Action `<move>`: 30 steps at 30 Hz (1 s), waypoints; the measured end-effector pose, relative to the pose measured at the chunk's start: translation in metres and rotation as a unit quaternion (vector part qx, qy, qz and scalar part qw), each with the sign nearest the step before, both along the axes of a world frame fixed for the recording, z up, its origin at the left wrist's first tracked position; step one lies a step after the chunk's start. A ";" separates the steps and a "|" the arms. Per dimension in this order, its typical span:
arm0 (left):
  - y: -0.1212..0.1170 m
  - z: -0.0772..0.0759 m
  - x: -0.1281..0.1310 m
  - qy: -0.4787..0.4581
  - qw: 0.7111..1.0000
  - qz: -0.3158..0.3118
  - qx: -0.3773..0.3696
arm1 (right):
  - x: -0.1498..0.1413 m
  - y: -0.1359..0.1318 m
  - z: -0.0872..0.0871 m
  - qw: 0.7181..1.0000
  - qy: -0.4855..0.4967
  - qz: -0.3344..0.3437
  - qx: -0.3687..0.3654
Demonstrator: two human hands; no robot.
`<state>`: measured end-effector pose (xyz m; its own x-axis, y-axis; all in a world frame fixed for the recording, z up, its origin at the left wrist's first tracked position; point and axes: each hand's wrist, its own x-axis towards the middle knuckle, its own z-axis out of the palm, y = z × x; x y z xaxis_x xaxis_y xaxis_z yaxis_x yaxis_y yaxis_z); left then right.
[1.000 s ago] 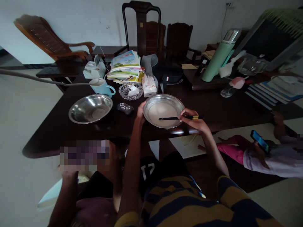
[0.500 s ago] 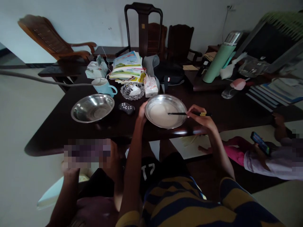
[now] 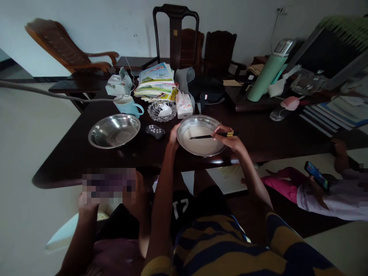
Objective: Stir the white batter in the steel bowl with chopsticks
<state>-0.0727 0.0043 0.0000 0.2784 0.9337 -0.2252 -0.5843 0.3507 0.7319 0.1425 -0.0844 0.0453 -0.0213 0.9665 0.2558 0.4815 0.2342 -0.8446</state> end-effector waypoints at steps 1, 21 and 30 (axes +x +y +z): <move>0.000 -0.001 0.000 -0.004 1.000 0.001 0.000 | 0.002 0.002 -0.001 1.000 -0.004 -0.006 0.003; 0.004 -0.005 0.001 -0.011 1.000 0.018 -0.010 | 0.015 -0.020 0.004 1.000 -0.007 -0.013 -0.006; 0.003 -0.005 0.001 -0.019 1.000 0.018 -0.016 | 0.014 0.007 -0.003 0.997 -0.011 -0.077 0.015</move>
<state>-0.0717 0.0069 -0.0046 0.2541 0.9359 -0.2441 -0.6246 0.3515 0.6973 0.1568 -0.0777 0.0421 0.1208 0.9505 0.2863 0.5327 0.1813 -0.8266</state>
